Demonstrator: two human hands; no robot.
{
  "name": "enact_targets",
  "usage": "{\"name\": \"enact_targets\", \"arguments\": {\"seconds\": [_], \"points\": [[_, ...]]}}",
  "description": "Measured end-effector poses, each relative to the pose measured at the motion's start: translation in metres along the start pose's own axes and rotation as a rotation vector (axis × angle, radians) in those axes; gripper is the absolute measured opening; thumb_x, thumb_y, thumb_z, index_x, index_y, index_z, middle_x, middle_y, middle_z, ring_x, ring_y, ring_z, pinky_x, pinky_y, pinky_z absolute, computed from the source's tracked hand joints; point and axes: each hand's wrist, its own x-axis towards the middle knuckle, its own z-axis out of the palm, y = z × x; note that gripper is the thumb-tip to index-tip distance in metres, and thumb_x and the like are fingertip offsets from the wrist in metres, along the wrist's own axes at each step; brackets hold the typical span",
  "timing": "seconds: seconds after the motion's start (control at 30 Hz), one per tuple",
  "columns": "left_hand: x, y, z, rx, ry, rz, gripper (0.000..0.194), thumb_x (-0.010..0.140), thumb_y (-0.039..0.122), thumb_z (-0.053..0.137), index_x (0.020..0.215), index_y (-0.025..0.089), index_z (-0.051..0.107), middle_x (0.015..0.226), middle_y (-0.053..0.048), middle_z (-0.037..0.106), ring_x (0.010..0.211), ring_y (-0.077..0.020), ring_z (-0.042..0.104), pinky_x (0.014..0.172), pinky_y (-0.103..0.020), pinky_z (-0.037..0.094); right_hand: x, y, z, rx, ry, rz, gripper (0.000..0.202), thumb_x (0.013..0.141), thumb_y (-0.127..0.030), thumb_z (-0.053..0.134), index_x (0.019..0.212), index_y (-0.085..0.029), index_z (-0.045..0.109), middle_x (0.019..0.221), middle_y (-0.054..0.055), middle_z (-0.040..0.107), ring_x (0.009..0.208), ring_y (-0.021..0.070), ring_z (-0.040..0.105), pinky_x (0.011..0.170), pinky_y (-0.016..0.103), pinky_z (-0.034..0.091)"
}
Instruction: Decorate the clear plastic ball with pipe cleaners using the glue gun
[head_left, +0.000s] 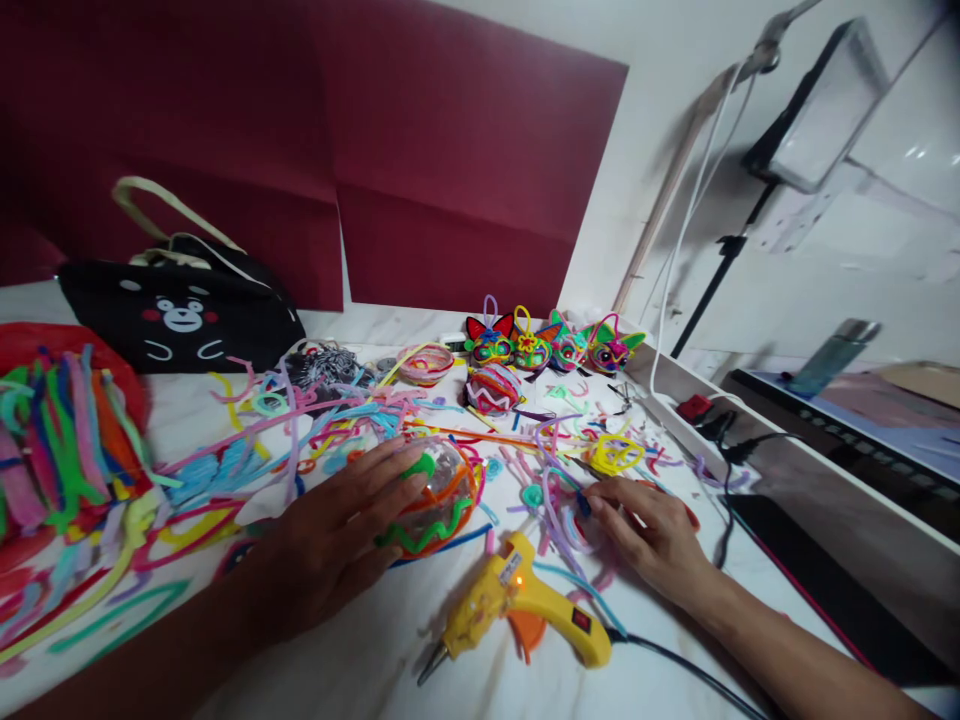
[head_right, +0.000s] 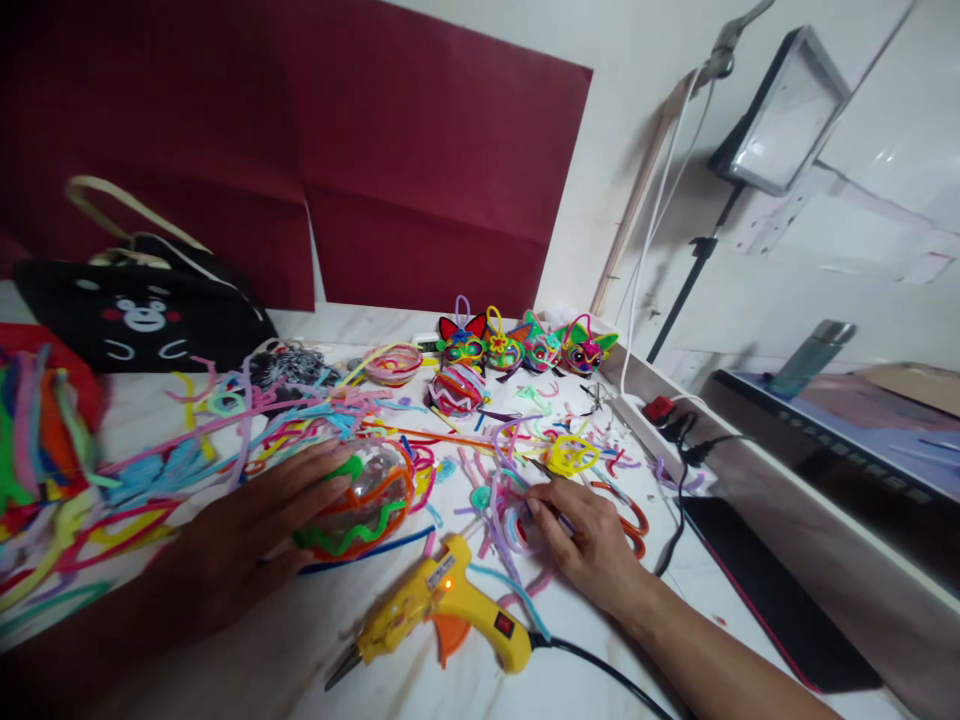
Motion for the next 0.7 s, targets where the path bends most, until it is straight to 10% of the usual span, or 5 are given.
{"name": "enact_targets", "arguments": {"seconds": [0.7], "points": [[0.0067, 0.0069, -0.0031, -0.022, -0.022, -0.034, 0.053, 0.104, 0.027, 0.038, 0.155, 0.026, 0.026, 0.159, -0.010, 0.036, 0.145, -0.0306, 0.037, 0.116, -0.051, 0.040, 0.0002, -0.0008, -0.0022, 0.006, -0.004, -0.010, 0.018, 0.099, -0.026, 0.050, 0.093, -0.021, 0.067, 0.076, 0.003, 0.071, 0.065, 0.0148, 0.066, 0.062, 0.026, 0.051]]}}
